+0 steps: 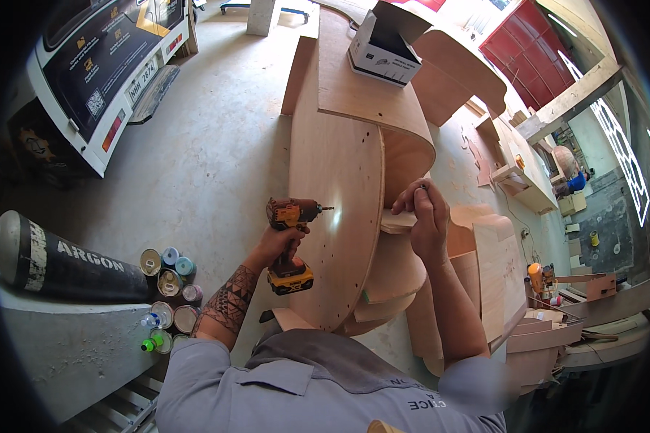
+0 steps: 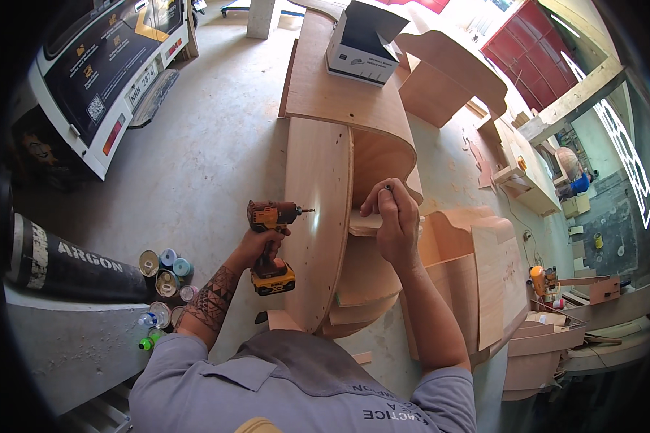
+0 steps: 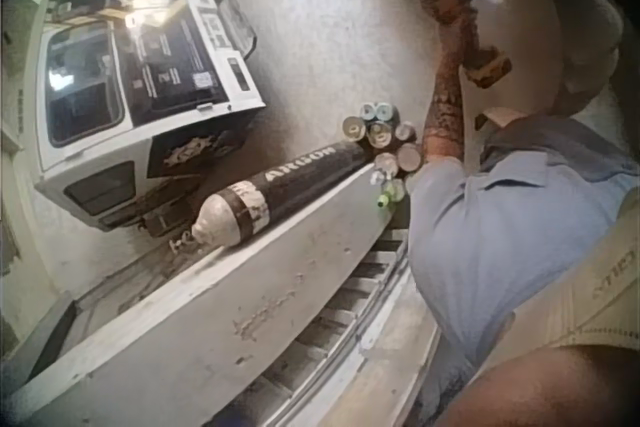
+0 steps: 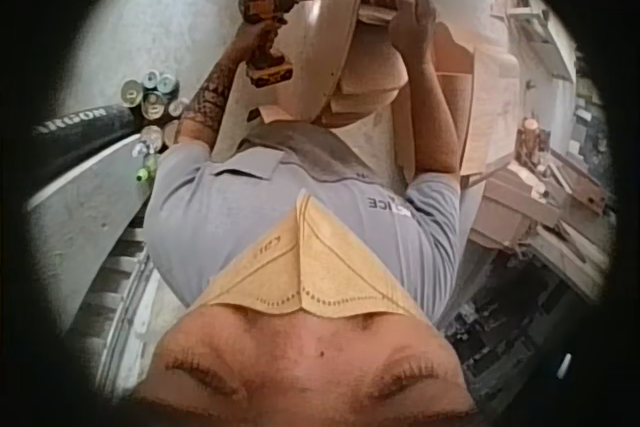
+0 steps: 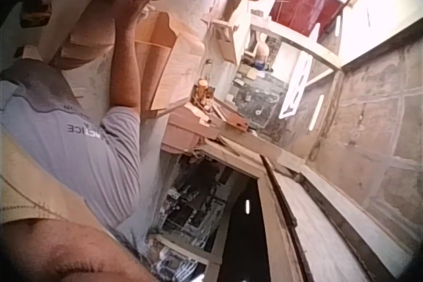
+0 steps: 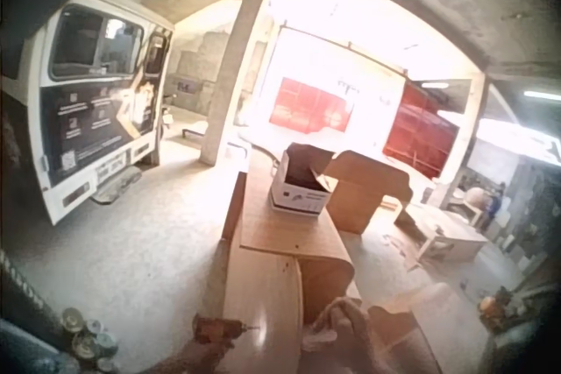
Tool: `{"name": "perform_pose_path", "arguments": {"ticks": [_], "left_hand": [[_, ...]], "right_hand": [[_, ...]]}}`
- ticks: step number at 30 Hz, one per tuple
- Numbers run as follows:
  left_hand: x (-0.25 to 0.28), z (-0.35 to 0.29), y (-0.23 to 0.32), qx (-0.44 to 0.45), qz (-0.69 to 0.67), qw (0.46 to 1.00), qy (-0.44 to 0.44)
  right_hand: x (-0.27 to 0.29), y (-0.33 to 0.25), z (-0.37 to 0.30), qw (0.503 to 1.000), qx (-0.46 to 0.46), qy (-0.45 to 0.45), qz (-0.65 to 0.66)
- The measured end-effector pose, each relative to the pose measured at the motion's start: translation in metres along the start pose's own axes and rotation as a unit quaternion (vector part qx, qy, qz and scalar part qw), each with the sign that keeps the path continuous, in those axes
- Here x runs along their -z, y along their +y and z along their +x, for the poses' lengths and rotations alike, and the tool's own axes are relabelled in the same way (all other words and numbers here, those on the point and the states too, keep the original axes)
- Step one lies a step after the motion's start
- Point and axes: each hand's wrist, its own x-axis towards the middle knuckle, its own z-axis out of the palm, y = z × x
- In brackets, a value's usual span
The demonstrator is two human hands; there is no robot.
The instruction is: The person constructs a wooden furniture piece by placing curved plywood panels into a frame, securing them with a power drill and screws, marking a component with a pencil, and using a jigsaw to cut a curved shape from a plywood sheet.
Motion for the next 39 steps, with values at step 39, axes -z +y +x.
{"name": "perform_pose_path", "arguments": {"ticks": [39], "left_hand": [[-0.099,-0.13,0.171,-0.391,0.043,0.919,-0.022]], "right_hand": [[0.005,0.016,0.014,0.942,0.027,0.164,0.291]]}}
